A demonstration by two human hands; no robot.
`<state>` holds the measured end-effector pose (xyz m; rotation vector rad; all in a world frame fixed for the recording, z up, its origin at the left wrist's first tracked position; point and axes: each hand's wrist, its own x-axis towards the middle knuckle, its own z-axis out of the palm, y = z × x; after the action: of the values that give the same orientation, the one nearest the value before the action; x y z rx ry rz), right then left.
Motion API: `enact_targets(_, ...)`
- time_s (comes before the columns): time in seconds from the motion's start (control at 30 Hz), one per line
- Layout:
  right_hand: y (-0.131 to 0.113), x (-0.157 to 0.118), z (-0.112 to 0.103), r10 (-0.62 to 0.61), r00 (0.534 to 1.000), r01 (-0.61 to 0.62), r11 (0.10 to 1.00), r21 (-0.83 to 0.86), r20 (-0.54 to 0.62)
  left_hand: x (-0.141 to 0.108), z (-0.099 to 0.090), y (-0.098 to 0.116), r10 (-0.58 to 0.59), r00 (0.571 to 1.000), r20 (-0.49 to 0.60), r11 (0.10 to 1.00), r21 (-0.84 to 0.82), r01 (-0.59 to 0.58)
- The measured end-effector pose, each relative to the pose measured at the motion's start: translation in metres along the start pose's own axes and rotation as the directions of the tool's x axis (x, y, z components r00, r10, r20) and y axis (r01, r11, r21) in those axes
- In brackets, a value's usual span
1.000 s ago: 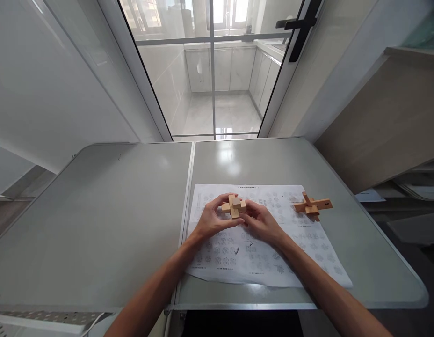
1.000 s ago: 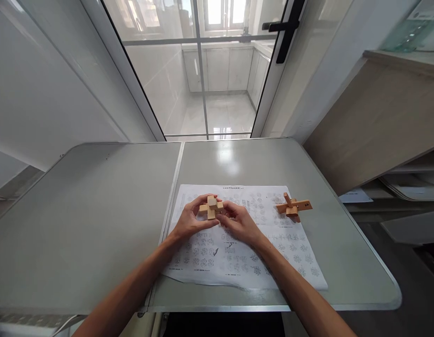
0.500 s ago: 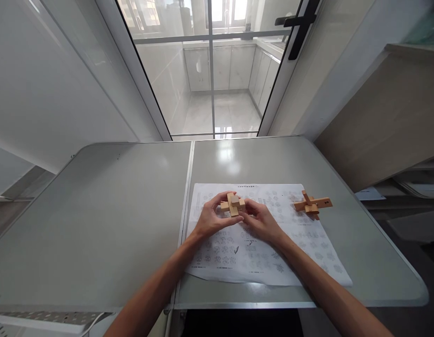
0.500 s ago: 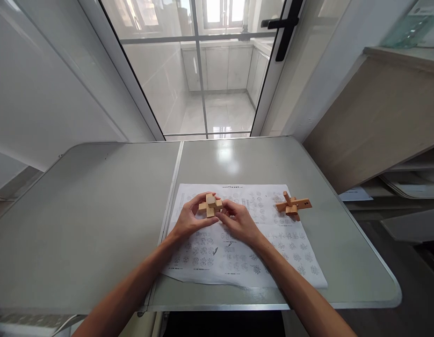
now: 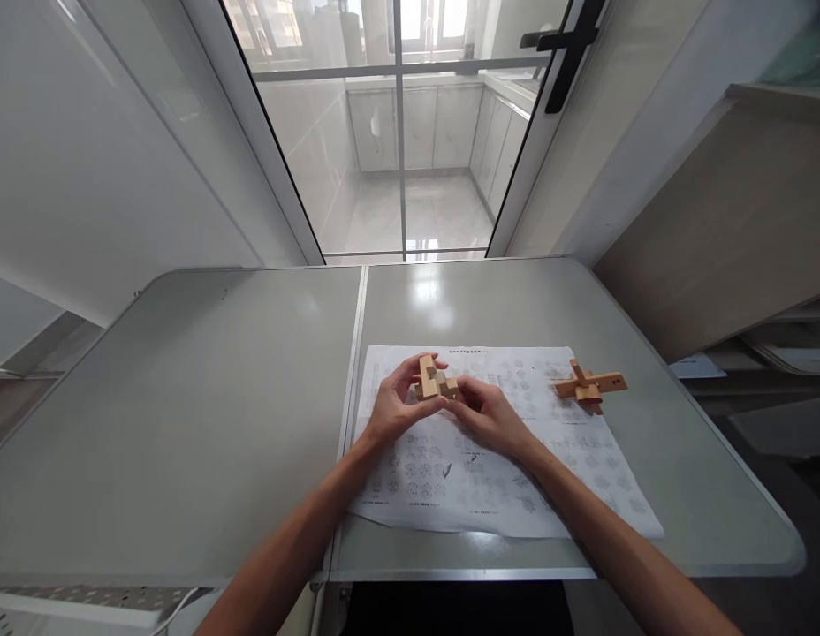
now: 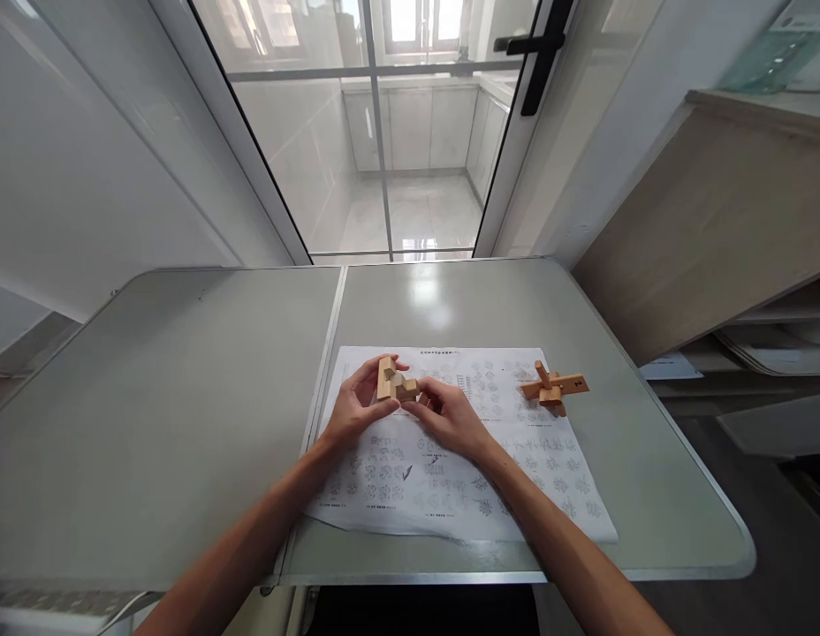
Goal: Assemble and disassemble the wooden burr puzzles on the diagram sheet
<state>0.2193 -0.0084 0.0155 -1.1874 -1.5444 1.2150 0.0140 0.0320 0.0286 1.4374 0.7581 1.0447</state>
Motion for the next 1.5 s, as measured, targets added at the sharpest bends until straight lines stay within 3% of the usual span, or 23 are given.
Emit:
enact_targets(0.07, 0.000, 0.000, 0.001, 0.008, 1.000, -0.008, 1.000, 0.003, -0.016, 0.001, -0.001, -0.002, -0.004, 0.999, -0.050, 1.000, -0.005, 0.004)
enact_targets(0.17, 0.001, 0.000, 0.001, 0.024, 0.999, -0.023, 0.999, 0.027, -0.039, 0.005, -0.004, -0.005, -0.010, 0.971, -0.240, 0.995, 0.091, 0.033)
enact_targets(0.23, 0.003, 0.001, 0.001, 0.029, 0.998, -0.027, 0.998, 0.048, -0.047, 0.007, -0.009, -0.007, 0.023, 0.926, -0.378, 0.964, 0.253, 0.079)
enact_targets(0.3, 0.005, 0.002, 0.000, 0.029, 0.998, -0.025, 0.997, 0.070, -0.055, 0.009, -0.017, -0.010, 0.124, 0.887, -0.446, 0.875, 0.471, 0.114)
enact_targets(0.37, 0.006, 0.002, 0.000, 0.034, 0.997, -0.028, 0.995, 0.094, -0.062, 0.010, -0.025, -0.013, 0.247, 0.868, -0.431, 0.742, 0.660, 0.116)
enact_targets(0.43, 0.006, 0.003, 0.000, 0.042, 0.997, -0.034, 0.992, 0.119, -0.065, 0.011, -0.032, -0.015, 0.298, 0.867, -0.399, 0.625, 0.768, 0.138)
enact_targets(0.57, 0.004, 0.003, 0.000, 0.045, 0.996, -0.035, 0.991, 0.132, -0.075, 0.010, -0.039, -0.019, 0.248, 0.887, -0.389, 0.503, 0.834, 0.225)
enact_targets(0.8, 0.002, 0.003, 0.000, 0.048, 0.995, -0.035, 0.988, 0.149, -0.082, 0.009, -0.034, -0.014, 0.174, 0.906, -0.386, 0.360, 0.881, 0.307)
enact_targets(0.9, 0.002, 0.003, 0.000, 0.039, 0.995, -0.026, 0.990, 0.137, -0.088, 0.008, -0.031, -0.009, 0.274, 0.905, -0.327, 0.389, 0.898, 0.206)
enact_targets(1.0, 0.003, 0.003, 0.000, 0.033, 0.995, -0.022, 0.993, 0.118, -0.095, 0.007, -0.026, -0.003, 0.392, 0.898, -0.201, 0.493, 0.870, -0.021)
enact_targets(1.1, 0.005, 0.004, -0.001, 0.031, 0.995, -0.023, 0.995, 0.093, -0.093, 0.005, -0.020, 0.001, 0.394, 0.918, -0.039, 0.579, 0.787, -0.215)
enact_targets(1.17, 0.005, 0.004, -0.001, 0.024, 0.996, -0.017, 0.997, 0.078, -0.091, 0.004, -0.015, 0.000, 0.366, 0.929, 0.050, 0.603, 0.748, -0.277)
enact_targets(1.27, 0.004, 0.003, 0.000, 0.009, 0.996, -0.003, 0.998, 0.067, -0.091, 0.002, -0.011, -0.002, 0.334, 0.938, 0.096, 0.636, 0.711, -0.299)
enact_targets(1.5, 0.002, 0.000, 0.004, -0.025, 0.992, 0.020, 0.999, -0.043, -0.125, 0.001, -0.009, 0.001, 0.240, 0.970, 0.046, 0.737, 0.642, -0.212)
